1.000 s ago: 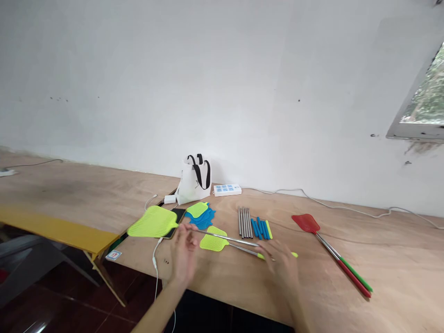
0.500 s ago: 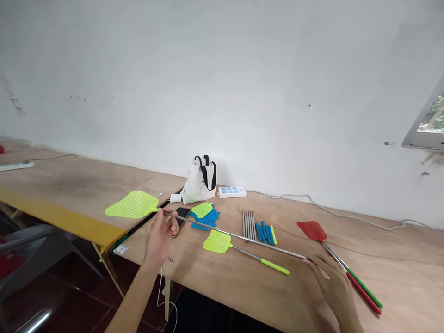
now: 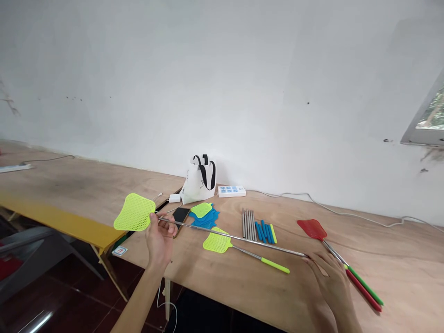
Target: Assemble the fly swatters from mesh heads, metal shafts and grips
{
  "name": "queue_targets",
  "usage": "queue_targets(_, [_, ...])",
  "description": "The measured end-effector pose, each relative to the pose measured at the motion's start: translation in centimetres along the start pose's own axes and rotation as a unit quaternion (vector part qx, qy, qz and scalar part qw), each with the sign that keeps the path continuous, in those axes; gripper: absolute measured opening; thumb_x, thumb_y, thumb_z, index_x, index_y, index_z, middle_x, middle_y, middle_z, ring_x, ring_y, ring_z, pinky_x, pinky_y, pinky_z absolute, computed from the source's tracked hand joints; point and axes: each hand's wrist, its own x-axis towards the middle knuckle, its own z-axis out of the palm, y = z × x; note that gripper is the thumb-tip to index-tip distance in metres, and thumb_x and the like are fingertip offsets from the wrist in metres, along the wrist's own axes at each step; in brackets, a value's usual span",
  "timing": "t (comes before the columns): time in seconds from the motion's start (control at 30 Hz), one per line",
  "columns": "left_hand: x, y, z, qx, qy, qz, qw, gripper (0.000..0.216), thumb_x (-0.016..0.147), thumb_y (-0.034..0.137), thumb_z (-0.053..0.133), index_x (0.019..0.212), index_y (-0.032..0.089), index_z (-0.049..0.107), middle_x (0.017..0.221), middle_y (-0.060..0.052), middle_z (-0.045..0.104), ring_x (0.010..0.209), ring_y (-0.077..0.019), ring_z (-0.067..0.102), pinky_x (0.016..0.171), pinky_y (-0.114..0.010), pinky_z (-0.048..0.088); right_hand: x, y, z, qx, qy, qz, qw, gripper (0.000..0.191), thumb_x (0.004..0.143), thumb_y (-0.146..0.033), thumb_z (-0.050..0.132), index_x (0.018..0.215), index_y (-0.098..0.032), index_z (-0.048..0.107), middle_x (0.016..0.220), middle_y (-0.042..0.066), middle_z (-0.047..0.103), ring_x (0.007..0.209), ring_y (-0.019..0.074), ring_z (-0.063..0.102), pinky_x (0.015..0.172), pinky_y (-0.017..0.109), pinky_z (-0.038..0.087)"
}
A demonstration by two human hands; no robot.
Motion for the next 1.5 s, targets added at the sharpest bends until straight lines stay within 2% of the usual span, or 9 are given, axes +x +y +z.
queue_targets(0.3, [-1.1, -0.3, 1.0, -0.028, -0.005, -0.002, 1.000, 0.047, 0.083, 0.061, 0.073, 0.085, 0.016, 0.059, 0.061, 0.002, 0.061, 0.040, -0.0045, 0.039, 0.041, -0.017, 0.035, 0.2, -0.2, 0.0, 0.007, -0.016, 0.002, 1.000, 0.055, 0.093, -0.070, 0.045, 0.083, -0.026, 0.078, 0.098, 0.007, 0.075, 0.097, 0.0297, 0.068, 0.089, 0.045, 0.047])
queue_targets(0.57, [-3.1, -2.5, 1.6, -0.033, -0.041, -0.076, 0.996, 0.049, 0.082, 0.064, 0.072, 0.089, 0.017, 0.060, 0.069, 0.000, 0.066, 0.043, -0.0066, 0.047, 0.042, -0.018, 0.039, 1.2, -3.9, 1.2, 0.062, -0.048, -0.011, 0.997, 0.047, 0.095, -0.064, 0.050, 0.089, -0.027, 0.078, 0.092, 0.006, 0.075, 0.087, 0.0252, 0.069, 0.082, 0.040, 0.052])
queue_targets(0.77, [-3.5, -3.0, 1.9, 0.014, -0.046, -0.049, 0.998, 0.052, 0.083, 0.067, 0.068, 0.084, 0.015, 0.064, 0.072, -0.003, 0.069, 0.044, -0.0059, 0.049, 0.044, -0.019, 0.040, 1.8, -6.7, 1.8, 0.054, -0.049, 0.000, 0.997, 0.050, 0.100, -0.060, 0.042, 0.093, -0.026, 0.078, 0.095, 0.007, 0.074, 0.087, 0.0234, 0.068, 0.078, 0.038, 0.051])
queue_targets(0.87, [-6.1, -4.7, 2.6, 0.053, -0.092, -0.082, 0.991, 0.054, 0.085, 0.069, 0.064, 0.082, 0.014, 0.066, 0.079, -0.006, 0.071, 0.045, -0.0057, 0.050, 0.043, -0.018, 0.039, 2.1, -9.9, 2.7, 0.041, -0.044, -0.043, 0.997, 0.048, 0.104, -0.052, 0.037, 0.093, -0.028, 0.078, 0.095, 0.006, 0.075, 0.086, 0.0216, 0.067, 0.076, 0.036, 0.048])
queue_targets(0.93, [-8.8, -6.6, 2.9, 0.069, -0.147, -0.149, 0.975, 0.059, 0.087, 0.072, 0.057, 0.088, 0.014, 0.068, 0.086, -0.009, 0.073, 0.044, -0.0077, 0.052, 0.041, -0.020, 0.040, 2.1, -13.0, 3.5, 0.045, -0.041, -0.091, 0.994, 0.038, 0.102, -0.048, 0.046, 0.096, -0.029, 0.078, 0.092, 0.004, 0.075, 0.083, 0.0193, 0.067, 0.073, 0.033, 0.045])
queue_targets(1.0, [-11.3, -8.3, 2.9, 0.095, -0.218, -0.212, 0.948, 0.060, 0.085, 0.072, 0.060, 0.094, 0.014, 0.072, 0.086, -0.011, 0.073, 0.048, -0.0118, 0.057, 0.042, -0.022, 0.043, 1.9, -16.2, 4.3, 0.045, -0.059, -0.116, 0.990, 0.032, 0.103, -0.041, 0.049, 0.097, -0.028, 0.077, 0.087, 0.003, 0.073, 0.078, 0.0174, 0.065, 0.071, 0.032, 0.045])
queue_targets(1.13, [-13.2, -9.6, 2.6, 0.122, -0.273, -0.239, 0.924, 0.062, 0.085, 0.071, 0.061, 0.108, 0.016, 0.075, 0.089, -0.012, 0.074, 0.059, -0.0176, 0.066, 0.045, -0.024, 0.048, 1.2, -20.3, 5.1, 0.070, -0.078, -0.108, 0.989, 0.033, 0.104, -0.035, 0.043, 0.103, -0.027, 0.075, 0.092, 0.004, 0.073, 0.082, 0.0183, 0.066, 0.074, 0.032, 0.048])
queue_targets(1.23, [-12.2, -9.0, 2.5, 0.131, -0.313, -0.258, 0.905, 0.060, 0.085, 0.068, 0.063, 0.112, 0.016, 0.075, 0.089, -0.011, 0.073, 0.058, -0.0174, 0.066, 0.049, -0.025, 0.051, 1.1, -20.7, 5.1, 0.081, -0.083, -0.086, 0.990, 0.034, 0.105, -0.035, 0.041, 0.103, -0.028, 0.075, 0.092, 0.004, 0.073, 0.081, 0.0191, 0.066, 0.073, 0.032, 0.051])
queue_targets(1.5, [-11.2, -8.6, 2.4, 0.142, -0.345, -0.252, 0.893, 0.055, 0.088, 0.062, 0.064, 0.115, 0.015, 0.075, 0.096, -0.012, 0.072, 0.063, -0.0157, 0.065, 0.051, -0.022, 0.049, 1.5, -19.9, 4.5, 0.106, -0.102, -0.052, 0.988, 0.036, 0.103, -0.047, 0.044, 0.099, -0.028, 0.074, 0.092, 0.003, 0.075, 0.079, 0.0189, 0.068, 0.075, 0.032, 0.054])
